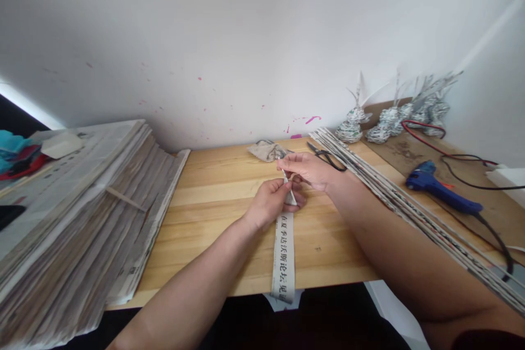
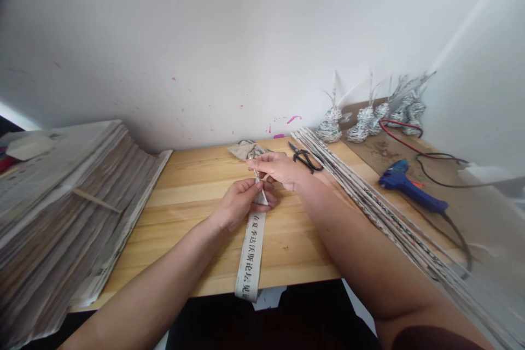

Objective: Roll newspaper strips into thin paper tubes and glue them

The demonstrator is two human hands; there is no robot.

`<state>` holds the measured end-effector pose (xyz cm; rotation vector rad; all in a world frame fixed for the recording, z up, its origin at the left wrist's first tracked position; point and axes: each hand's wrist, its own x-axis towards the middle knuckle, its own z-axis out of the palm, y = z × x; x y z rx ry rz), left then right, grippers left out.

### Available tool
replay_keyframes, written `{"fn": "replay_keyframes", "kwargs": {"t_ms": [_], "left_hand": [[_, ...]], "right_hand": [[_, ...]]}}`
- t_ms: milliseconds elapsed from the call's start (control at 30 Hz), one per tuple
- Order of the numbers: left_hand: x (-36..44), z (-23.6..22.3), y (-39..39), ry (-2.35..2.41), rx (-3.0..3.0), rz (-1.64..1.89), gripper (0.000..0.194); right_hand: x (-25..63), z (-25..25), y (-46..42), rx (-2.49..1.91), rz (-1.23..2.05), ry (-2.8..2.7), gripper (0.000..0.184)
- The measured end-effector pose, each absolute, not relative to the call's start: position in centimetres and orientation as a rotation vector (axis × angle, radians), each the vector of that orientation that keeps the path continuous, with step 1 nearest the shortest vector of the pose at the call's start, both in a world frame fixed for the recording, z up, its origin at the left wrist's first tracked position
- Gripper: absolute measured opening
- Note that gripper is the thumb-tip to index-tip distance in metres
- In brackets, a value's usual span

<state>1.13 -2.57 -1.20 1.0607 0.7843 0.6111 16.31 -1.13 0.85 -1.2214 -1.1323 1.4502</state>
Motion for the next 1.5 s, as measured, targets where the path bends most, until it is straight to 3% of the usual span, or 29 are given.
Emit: {"fn": "replay_keyframes", "kwargs": {"t_ms": [267, 667, 933, 1167, 1500], "left_hand": [[1.1, -1.3, -2.8, 0.743, 1.078, 0.573, 0.022], [0.5, -1.3, -2.6, 0.716, 1.076, 0.48, 0.033], [0.6, -1.6, -2.7, 0.671, 1.078, 0.468, 0.04], [0.5, -1.4, -2.7, 0.657, 1.097, 0.452, 0.038], [0.4, -1.1, -2.8, 0.644, 1.089, 0.411, 0.034]], "right_hand": [[16.5, 0.7, -1.0, -1.252, 1.448, -1.131, 0.034], [16.8, 1.1, -1.2, -1.179, 1.545, -1.238, 0.042], [16.4, 0.4, -0.7, -1.266, 1.434, -1.048, 0.041], [17.2, 1.0, -1.1, -1.16, 1.569, -1.284, 0.041], [16.9, 0.8, -1.1, -1.243, 1.435, -1.138, 0.04]]}}
